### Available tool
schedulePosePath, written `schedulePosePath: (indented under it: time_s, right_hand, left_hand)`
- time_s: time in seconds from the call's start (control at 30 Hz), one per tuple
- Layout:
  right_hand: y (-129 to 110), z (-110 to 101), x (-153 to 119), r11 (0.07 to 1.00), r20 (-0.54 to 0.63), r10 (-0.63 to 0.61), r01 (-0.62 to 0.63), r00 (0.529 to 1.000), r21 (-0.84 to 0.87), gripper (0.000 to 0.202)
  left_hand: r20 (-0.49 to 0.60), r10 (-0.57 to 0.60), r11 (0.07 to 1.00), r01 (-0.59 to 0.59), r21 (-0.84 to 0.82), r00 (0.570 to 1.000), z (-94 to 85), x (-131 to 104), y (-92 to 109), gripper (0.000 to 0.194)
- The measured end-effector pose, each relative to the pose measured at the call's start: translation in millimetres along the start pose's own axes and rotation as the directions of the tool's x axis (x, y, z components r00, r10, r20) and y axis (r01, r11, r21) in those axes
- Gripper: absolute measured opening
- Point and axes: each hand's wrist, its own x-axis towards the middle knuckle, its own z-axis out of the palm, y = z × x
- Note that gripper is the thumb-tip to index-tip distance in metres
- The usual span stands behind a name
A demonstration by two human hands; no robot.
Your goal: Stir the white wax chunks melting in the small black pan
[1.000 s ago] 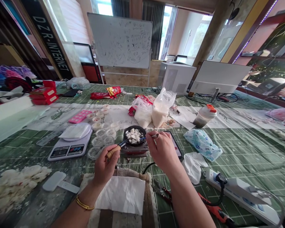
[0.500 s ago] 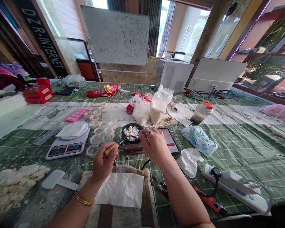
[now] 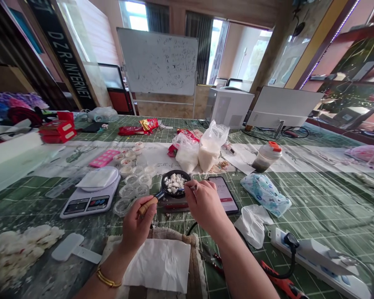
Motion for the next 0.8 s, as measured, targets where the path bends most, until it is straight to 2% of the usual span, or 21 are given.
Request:
schedulePosePath:
  time_s: [0.1,0.27,0.4,0.53,0.7,0.8]
  right_hand:
    - [-0.2,1.3,0.1,1.000,-0.062,-0.007,0.009,0.998,0.030,0.022]
    - [-0.9,2.2,-0.3,1.000,-0.005,0.008,-0.008,1.000,0.030,0.022]
    - [-0.7,3.7,1.0,0.997,-0.093,0.016,-0.009,0.996,0.074,0.022]
    - [2.0,6.2,3.8,0.997,-0.005,0.036,-0.035,0.999,0.065,0.026]
    - [5.8,8.6,5.7,0.996,-0.087,0.046,-0.039,0.995,0.080,0.025]
    - [7.3,11.0,7.0,0.997,-0.041,0.061,-0.059,0.997,0.059,0.025]
  left_hand:
    - [0.010,-0.001,1.000,0.001,-0.009,1.000,-0.3,-0.3,-1.8,0.024]
    - [0.005,-0.001,0.999,0.001,-0.038,1.000,0.3,-0.4,-5.4,0.024]
    - [0.008,-0.010,0.999,0.010,-0.046,1.000,0.6,-0.6,-6.4,0.025]
    - [0.006,-0.041,0.997,0.041,-0.061,0.999,-0.4,0.3,-3.5,0.029]
    - [-0.031,-0.047,0.996,0.045,-0.073,0.998,0.2,0.9,-0.3,0.031]
    - [-0.020,-0.038,0.998,0.037,-0.054,0.999,0.5,0.4,-1.3,0.029]
